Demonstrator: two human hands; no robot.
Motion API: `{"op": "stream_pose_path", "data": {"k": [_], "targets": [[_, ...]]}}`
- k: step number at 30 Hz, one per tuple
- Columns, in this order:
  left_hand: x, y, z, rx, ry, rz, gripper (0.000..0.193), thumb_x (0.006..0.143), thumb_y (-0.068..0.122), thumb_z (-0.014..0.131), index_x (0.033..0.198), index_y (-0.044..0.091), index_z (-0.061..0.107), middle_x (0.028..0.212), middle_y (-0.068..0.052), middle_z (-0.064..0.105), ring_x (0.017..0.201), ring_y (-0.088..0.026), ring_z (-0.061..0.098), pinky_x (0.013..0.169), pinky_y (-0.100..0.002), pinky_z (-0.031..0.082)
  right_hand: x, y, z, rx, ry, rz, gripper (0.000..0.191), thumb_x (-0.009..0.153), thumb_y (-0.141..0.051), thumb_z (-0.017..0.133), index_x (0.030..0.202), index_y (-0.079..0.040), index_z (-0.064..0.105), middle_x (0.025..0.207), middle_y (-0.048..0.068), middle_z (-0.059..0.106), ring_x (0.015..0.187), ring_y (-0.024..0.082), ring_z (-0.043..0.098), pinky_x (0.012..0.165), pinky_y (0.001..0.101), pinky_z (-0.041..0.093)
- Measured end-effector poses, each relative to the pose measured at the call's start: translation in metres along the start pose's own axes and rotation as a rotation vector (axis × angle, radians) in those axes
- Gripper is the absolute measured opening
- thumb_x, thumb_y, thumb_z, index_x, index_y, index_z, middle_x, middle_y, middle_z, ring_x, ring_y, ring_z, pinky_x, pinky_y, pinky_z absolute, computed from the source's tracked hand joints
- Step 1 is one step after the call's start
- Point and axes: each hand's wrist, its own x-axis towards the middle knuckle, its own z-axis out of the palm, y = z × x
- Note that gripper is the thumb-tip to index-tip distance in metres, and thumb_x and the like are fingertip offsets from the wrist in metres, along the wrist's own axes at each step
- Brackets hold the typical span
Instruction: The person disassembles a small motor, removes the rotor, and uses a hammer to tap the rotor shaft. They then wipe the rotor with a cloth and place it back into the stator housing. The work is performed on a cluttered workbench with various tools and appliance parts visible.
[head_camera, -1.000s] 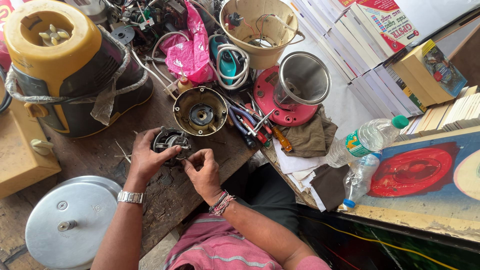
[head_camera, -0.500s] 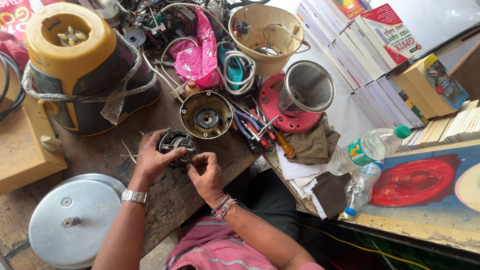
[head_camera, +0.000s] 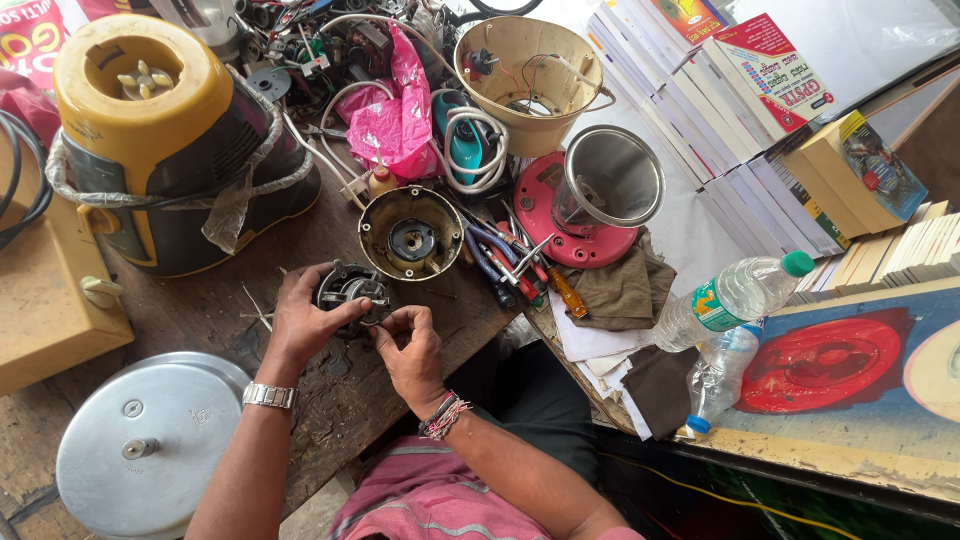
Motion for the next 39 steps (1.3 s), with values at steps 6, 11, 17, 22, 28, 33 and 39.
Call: {"op": "stream_pose_path", "data": {"k": [6,11,17,22,28,33,39], "targets": [[0.000,0.003,-0.001,-0.019,0.014,0.017,0.086,0.060,0.053,0.089,0.129,0.006,0.067,0.132,-0.018,0.057,0.124,-0.033,0.058,0.101,-0.045,0.051,0.000,0.000,0.001,-0.002,0.014,-0.115,0.033,0.091,-0.010,0.078,0.110,-0.003,0.052,0.097,0.005,0.067,0.081,0.014,0.069,0.072,0.0294,0.059],[0.000,0.005,-0.001,0.040,0.018,0.019,0.086,0.060,0.053,0.090,0.130,0.007,0.068,0.133,-0.019,0.057,0.127,-0.035,0.056,0.102,-0.047,0.048,0.001,-0.003,-0.001,-0.077,0.003,-0.003,0.030,0.092,-0.013,0.080,0.105,-0.004,0.055,0.093,0.005,0.071,0.077,0.013,0.070,0.069,0.0288,0.059],[-0.001,0.007,-0.003,-0.008,0.014,0.031,0.086,0.060,0.054,0.089,0.129,0.007,0.067,0.133,-0.019,0.057,0.125,-0.035,0.057,0.102,-0.046,0.049,-0.001,-0.007,-0.003,-0.097,0.025,-0.197,0.037,0.086,-0.009,0.082,0.107,-0.002,0.053,0.096,0.007,0.067,0.082,0.016,0.067,0.072,0.0309,0.057],[-0.003,0.011,-0.004,0.013,0.007,0.018,0.084,0.061,0.053,0.089,0.129,0.007,0.068,0.132,-0.018,0.058,0.125,-0.034,0.057,0.102,-0.046,0.050,0.001,-0.011,-0.004,-0.054,0.004,-0.078,0.025,0.093,-0.007,0.077,0.106,-0.004,0.055,0.095,0.007,0.069,0.080,0.014,0.068,0.072,0.0278,0.058],[-0.003,0.018,-0.006,-0.009,0.003,0.004,0.084,0.060,0.052,0.089,0.129,0.008,0.067,0.131,-0.018,0.058,0.122,-0.033,0.060,0.099,-0.045,0.051,-0.001,-0.010,-0.012,0.071,0.001,-0.209,0.019,0.095,-0.001,0.071,0.108,-0.005,0.057,0.099,0.005,0.065,0.079,0.011,0.063,0.067,0.0270,0.056],[-0.005,0.008,-0.005,0.012,0.040,0.090,0.086,0.063,0.051,0.091,0.132,0.007,0.067,0.128,-0.019,0.062,0.121,-0.035,0.060,0.101,-0.045,0.049,0.003,0.015,-0.051,0.444,0.105,0.129,0.015,0.096,-0.003,0.071,0.108,-0.002,0.062,0.089,0.006,0.067,0.075,0.011,0.064,0.067,0.0260,0.058],[-0.006,-0.004,0.000,-0.046,0.039,0.103,0.081,0.067,0.048,0.091,0.131,0.005,0.066,0.130,-0.019,0.060,0.122,-0.033,0.060,0.104,-0.042,0.049,0.019,0.041,-0.096,0.531,0.237,0.363,0.027,0.087,0.003,0.068,0.111,-0.004,0.059,0.101,0.001,0.067,0.080,0.009,0.068,0.066,0.0272,0.060]]}}
